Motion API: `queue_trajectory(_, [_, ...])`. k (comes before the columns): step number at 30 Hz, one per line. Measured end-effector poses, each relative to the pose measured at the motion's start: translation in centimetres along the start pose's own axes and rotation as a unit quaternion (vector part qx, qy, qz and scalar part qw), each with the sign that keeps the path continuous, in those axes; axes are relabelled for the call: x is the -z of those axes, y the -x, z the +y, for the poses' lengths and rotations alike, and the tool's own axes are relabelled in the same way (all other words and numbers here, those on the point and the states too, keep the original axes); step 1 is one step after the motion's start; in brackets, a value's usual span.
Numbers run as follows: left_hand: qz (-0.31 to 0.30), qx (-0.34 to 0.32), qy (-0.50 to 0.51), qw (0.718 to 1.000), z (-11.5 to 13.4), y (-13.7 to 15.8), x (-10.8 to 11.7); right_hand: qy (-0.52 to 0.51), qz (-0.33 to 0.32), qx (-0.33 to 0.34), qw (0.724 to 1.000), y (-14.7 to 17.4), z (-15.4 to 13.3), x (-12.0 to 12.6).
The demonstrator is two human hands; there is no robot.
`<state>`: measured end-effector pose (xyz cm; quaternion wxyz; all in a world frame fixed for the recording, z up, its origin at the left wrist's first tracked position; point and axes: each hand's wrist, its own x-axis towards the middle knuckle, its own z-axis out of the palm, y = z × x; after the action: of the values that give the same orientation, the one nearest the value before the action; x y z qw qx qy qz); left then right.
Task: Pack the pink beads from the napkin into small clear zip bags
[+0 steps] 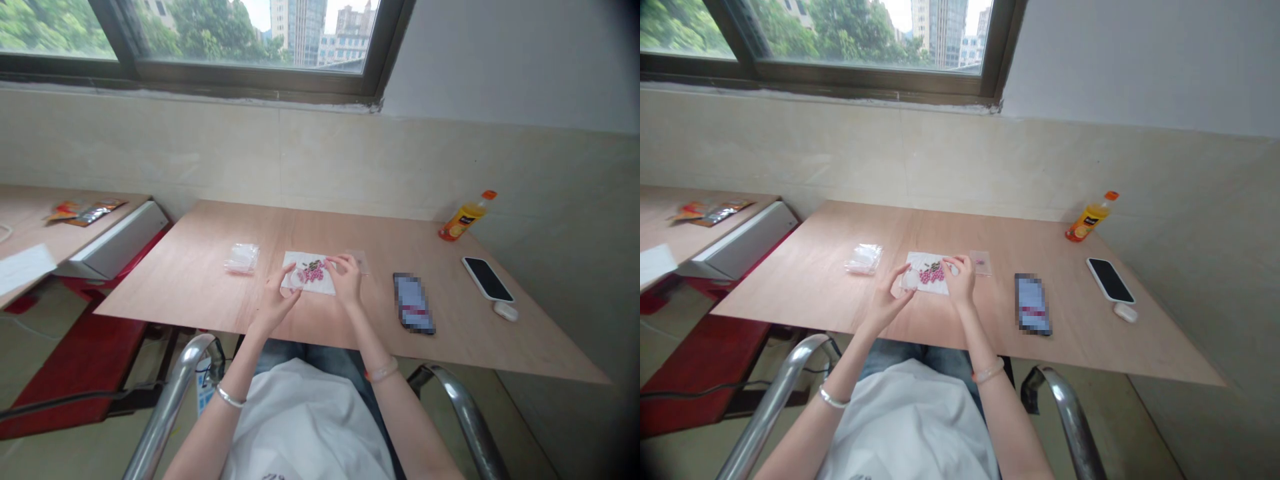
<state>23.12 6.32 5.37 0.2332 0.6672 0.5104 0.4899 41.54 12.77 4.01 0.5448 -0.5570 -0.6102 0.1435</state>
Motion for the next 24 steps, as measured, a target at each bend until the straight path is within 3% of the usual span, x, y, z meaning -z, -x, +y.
queue_trajectory(5, [0.0, 0.001, 0.002, 1.0, 0.0, -0.2, -0.1, -0.092, -0.054, 0.091, 0.99, 0.2, -5.3, 1.7])
queue_trajectory(9, [-0.007, -0.002, 0.008, 1.0, -0.3, -0.3, -0.1, -0.099, -0.164, 0.107, 0.976, 1.1, -5.7, 1.4])
queue_trajectory(11, [-0.004, 0.001, 0.013, 1.0, -0.5, -0.3, -0.1, -0.115, -0.191, 0.097, 0.97, 1.1, -5.1, 0.9])
queue_trajectory(14, [-0.004, 0.011, 0.024, 1.0, -0.9, -0.3, 0.0, -0.125, -0.146, 0.047, 0.98, 0.5, -3.3, 0.3])
queue_trajectory(17, [-0.003, 0.018, 0.026, 0.999, -1.2, -0.2, 0.1, -0.062, -0.103, -0.02, 0.993, -0.2, -0.8, -0.2])
queue_trajectory(21, [0.0, 0.016, 0.021, 1.0, -1.0, -0.1, 0.1, 0.05, -0.126, -0.092, 0.986, 0.4, 2.7, -1.0])
queue_trajectory(24, [-0.002, 0.01, 0.02, 1.0, -0.7, -0.1, 0.2, 0.086, -0.127, -0.104, 0.983, 1.7, 4.4, -1.6])
